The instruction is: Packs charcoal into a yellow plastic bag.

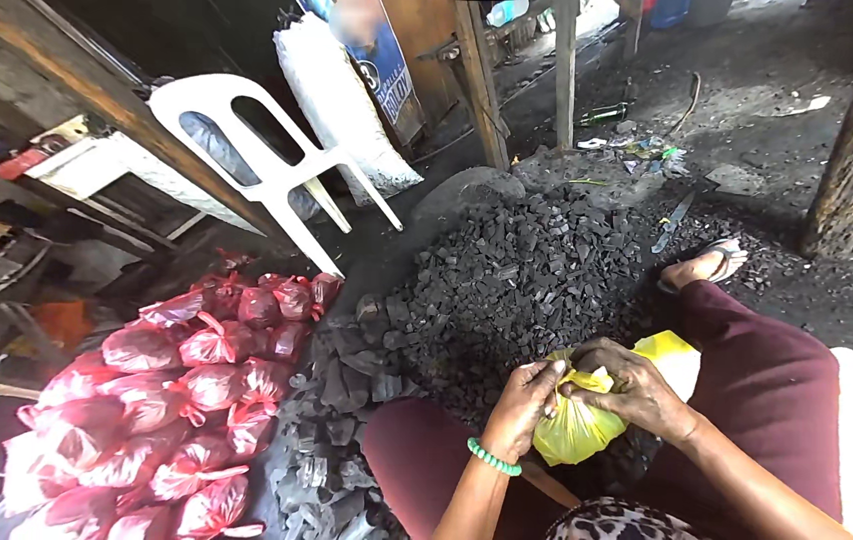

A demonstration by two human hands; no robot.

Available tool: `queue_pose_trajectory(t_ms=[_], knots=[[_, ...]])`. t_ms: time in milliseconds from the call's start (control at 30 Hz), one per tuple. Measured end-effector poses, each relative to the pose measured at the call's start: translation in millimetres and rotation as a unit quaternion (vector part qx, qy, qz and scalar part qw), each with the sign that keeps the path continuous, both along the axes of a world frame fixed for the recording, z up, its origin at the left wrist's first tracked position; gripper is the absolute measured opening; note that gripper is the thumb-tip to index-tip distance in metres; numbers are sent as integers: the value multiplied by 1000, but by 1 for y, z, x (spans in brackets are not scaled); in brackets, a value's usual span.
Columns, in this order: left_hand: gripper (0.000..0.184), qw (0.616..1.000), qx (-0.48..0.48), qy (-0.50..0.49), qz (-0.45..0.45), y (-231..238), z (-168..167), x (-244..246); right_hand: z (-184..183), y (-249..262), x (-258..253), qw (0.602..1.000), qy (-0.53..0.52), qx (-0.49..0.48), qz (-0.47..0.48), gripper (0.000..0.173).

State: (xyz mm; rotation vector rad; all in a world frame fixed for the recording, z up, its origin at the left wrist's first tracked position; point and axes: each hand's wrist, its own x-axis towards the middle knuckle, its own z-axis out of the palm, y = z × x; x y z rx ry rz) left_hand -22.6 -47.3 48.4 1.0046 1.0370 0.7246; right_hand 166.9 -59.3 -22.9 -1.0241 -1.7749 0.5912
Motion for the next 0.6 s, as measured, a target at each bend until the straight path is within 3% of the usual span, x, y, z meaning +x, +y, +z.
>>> queue_pose_trajectory(t_ms=[67,133,233,367,467,600], knots=[[24,997,37,44,-48,-1,3,-1,7,2,0,1000,-5,19,-3,40],[22,975,122,153,-106,0,9,-3,9,5,-4,997,-10,80,-10,37],[23,887,305,319,-137,-1,15,-2,15,2,-11,989,-50,130,-40,36],[15,767,519,375,-47,-4,-2,-1,24,-3,-12,983,-57,155,-78,37],[18,704,580,409,-20,5,-28,-18,27,-11,3,976,-85,172,-105,36],[20,707,543,451,-41,9,-54,-39,-1,-17,21,979,-104,110,-135,41]])
